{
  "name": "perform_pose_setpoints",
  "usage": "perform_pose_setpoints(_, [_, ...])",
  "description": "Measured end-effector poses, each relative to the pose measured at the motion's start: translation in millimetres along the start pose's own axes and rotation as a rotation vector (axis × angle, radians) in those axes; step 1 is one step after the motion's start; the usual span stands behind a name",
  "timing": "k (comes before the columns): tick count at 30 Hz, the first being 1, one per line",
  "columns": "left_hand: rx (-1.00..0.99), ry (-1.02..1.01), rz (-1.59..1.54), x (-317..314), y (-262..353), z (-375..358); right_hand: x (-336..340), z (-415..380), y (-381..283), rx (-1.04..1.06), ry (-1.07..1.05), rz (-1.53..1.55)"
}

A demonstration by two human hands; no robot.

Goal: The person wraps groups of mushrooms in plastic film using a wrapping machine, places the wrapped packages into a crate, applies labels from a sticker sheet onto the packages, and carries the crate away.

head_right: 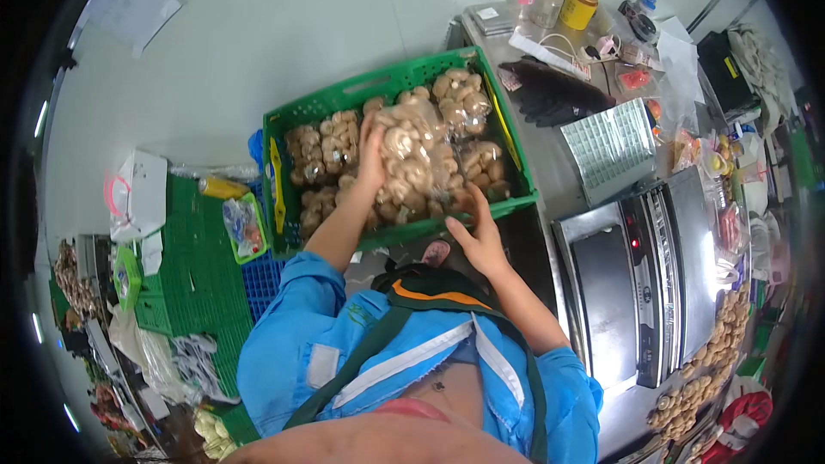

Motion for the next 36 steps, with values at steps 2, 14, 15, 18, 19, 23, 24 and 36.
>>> perform_pose_setpoints(2, [-0.007, 0.038, -0.045, 7.3, -15.8, 52.1, 23.8, -10.5, 14.2, -0.03, 0.002, 0.125])
perform_pose_setpoints(14, [-0.258, 0.319, 0.687, 11.5, -50.8, 177.1, 77.1, -99.7, 75.6, -0.3, 0.646, 0.138])
perform_pose_setpoints(15, [-0.121, 0.309, 0.824, 0.2, -27.8, 158.0, 84.2, -104.4, 82.9, -0.238, 0.667, 0.147])
perform_pose_setpoints(18, [-0.345, 0.401, 1.173, -10.1, -2.5, 133.4, 88.4, -135.6, 56.8, -0.317, 0.8, 0.052])
perform_pose_setpoints(19, [-0.762, 0.469, 1.193, -27.7, 2.3, 117.4, 97.2, -152.2, 56.4, -0.279, 0.848, -0.015])
perform_pose_setpoints(23, [-0.969, -0.061, 0.884, -173.6, 11.7, -9.7, 156.7, -263.2, 27.7, 0.004, 1.245, 0.024])
perform_pose_setpoints(24, [-0.813, -0.456, 0.797, -219.1, -11.6, -40.4, 174.8, -297.4, 6.2, 0.097, 1.377, -0.006])
perform_pose_setpoints(36, [-1.023, -1.545, 0.72, -453.0, -155.7, -481.6, 554.2, -627.4, -49.0, 0.116, 1.843, -0.608])
Point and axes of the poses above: each hand's wrist, its own z-axis towards the middle knuckle, its own x-axis out of the back of the hand, y = z × x, the point moved 8 cm from there along z, towards the middle knuckle, and after that the axes turned 9 degrees about z, right-handed, at the moved point
